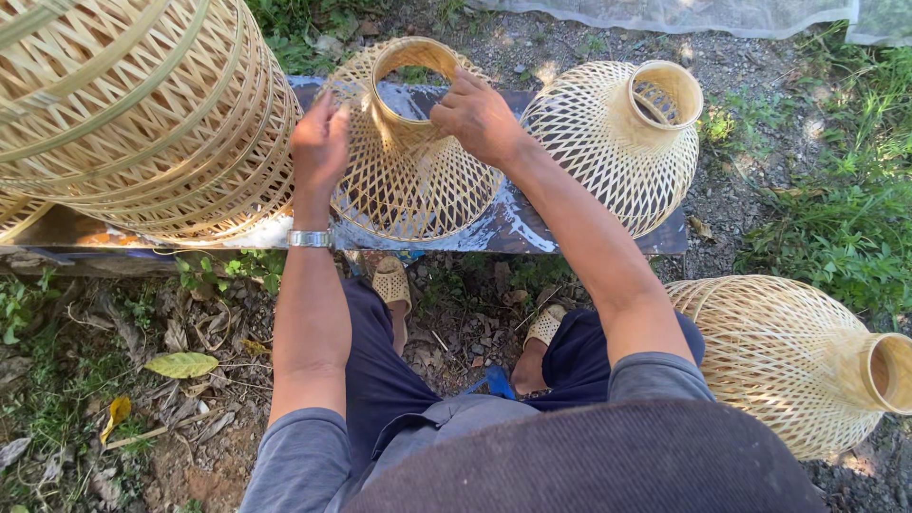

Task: The person weaves thin bamboo strips into a basket shape by hand, tucking ends into the existing lattice and pressing the structure to shape it.

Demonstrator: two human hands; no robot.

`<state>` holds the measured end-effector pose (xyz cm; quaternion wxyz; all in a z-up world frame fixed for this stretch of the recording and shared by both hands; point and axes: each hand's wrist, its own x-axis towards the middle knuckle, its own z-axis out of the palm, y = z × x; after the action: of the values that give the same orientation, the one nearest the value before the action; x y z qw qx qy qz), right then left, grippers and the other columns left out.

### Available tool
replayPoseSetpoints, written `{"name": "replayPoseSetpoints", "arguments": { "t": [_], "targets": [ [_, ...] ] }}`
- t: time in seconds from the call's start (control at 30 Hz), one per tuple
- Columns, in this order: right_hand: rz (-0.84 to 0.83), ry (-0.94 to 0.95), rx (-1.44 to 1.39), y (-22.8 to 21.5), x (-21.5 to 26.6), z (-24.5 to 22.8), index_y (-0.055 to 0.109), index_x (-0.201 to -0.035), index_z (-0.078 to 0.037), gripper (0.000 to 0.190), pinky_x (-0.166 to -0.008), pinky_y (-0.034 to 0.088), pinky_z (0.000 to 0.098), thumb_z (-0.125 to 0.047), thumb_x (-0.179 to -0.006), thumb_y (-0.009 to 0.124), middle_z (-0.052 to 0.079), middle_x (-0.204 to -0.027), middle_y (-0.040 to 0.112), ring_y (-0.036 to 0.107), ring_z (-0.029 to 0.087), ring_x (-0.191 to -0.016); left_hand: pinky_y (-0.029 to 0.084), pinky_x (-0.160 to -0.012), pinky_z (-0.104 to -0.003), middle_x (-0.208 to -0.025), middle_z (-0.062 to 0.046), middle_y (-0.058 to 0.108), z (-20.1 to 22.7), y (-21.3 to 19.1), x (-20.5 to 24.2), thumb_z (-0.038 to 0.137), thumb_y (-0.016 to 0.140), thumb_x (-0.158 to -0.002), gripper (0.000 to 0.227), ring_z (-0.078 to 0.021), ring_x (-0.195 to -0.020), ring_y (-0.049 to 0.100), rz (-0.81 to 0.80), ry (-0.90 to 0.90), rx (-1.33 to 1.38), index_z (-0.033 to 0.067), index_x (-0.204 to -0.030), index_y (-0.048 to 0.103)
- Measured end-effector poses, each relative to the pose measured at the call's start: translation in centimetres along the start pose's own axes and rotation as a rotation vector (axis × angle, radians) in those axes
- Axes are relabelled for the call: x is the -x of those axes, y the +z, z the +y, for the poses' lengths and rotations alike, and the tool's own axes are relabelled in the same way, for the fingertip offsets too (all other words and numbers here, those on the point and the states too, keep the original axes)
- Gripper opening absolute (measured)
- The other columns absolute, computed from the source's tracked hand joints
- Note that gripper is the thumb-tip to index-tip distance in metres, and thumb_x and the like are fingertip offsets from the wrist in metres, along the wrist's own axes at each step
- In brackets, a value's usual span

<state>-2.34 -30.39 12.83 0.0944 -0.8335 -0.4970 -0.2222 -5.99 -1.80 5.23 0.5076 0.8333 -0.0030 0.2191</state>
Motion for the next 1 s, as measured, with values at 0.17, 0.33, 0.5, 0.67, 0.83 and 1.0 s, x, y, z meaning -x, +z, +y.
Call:
{"name": "replayPoseSetpoints", "arguments": {
  "t": [0.17,0.33,0.5,0.67,0.83,1.0],
  "targets": [
    [0.217,0.17,-0.055,1.4,2.5,-1.6,0.067,-0.117,-0.007,0.037,-0.108,0.047,0.044,-0.022,-0.085,0.076,0.016,-0.123,0.064,0.056,0.037,-0.123,0.045,-0.115,-0.042,-0.143,-0.02,0.062,4.7,2.3,0.5,0.028,0.066,-0.11,0.047,-0.0309,-0.134,0.056,-0.106,0.377,-0.213,0.0021,-0.148,0.054],
    [0.252,0.573,-0.151,3.5,10.5,-5.9,0.064,-0.129,-0.003,0.04,-0.105,0.048,0.0454,-0.02,-0.096,0.077,0.021,-0.132,0.063,0.057,0.037,-0.124,0.03,-0.11,-0.052,-0.12,-0.011,0.069,8.3,5.1,1.6,0.038,0.07,-0.098,0.051,-0.0266,-0.115,0.06,-0.272,0.466,-0.361,0.008,-0.137,0.062],
    [0.163,0.73,-0.392,6.7,15.8,-11.8,0.067,-0.116,-0.002,0.032,-0.099,0.052,0.0459,-0.022,-0.093,0.077,0.018,-0.118,0.069,0.065,0.036,-0.113,0.009,-0.125,-0.068,-0.096,0.0,0.071,8.3,7.3,1.5,0.011,0.067,-0.101,0.009,-0.0196,-0.11,0.064,-0.27,0.46,-0.509,0.0161,-0.104,0.073],
    [0.106,0.755,-0.474,7.6,16.2,-14.5,0.066,-0.116,-0.004,0.033,-0.088,0.055,0.0441,-0.02,-0.089,0.078,0.017,-0.113,0.069,0.066,0.037,-0.106,0.01,-0.117,-0.069,-0.095,-0.002,0.07,6.8,6.4,1.1,0.021,0.073,-0.094,0.015,-0.0238,-0.11,0.063,-0.212,0.631,-0.341,0.0149,-0.107,0.075],
    [0.07,0.736,-0.441,7.6,13.9,-14.2,0.059,-0.126,-0.007,0.042,-0.08,0.054,0.046,-0.022,-0.091,0.077,0.017,-0.108,0.067,0.066,0.037,-0.099,0.015,-0.118,-0.065,-0.097,-0.003,0.07,7.2,7.6,1.6,0.024,0.074,-0.098,0.018,-0.0257,-0.105,0.061,-0.186,0.596,-0.382,0.0119,-0.111,0.074],
    [-0.066,0.784,-0.494,7.9,11.9,-13.7,0.058,-0.127,-0.013,0.046,-0.068,0.054,0.0442,-0.03,-0.089,0.077,0.011,-0.089,0.071,0.071,0.032,-0.08,0.015,-0.12,-0.065,-0.091,-0.003,0.07,7.0,7.9,1.5,0.024,0.074,-0.096,0.013,-0.0255,-0.1,0.062,-0.202,0.541,-0.391,0.0127,-0.101,0.075]
  ]
}}
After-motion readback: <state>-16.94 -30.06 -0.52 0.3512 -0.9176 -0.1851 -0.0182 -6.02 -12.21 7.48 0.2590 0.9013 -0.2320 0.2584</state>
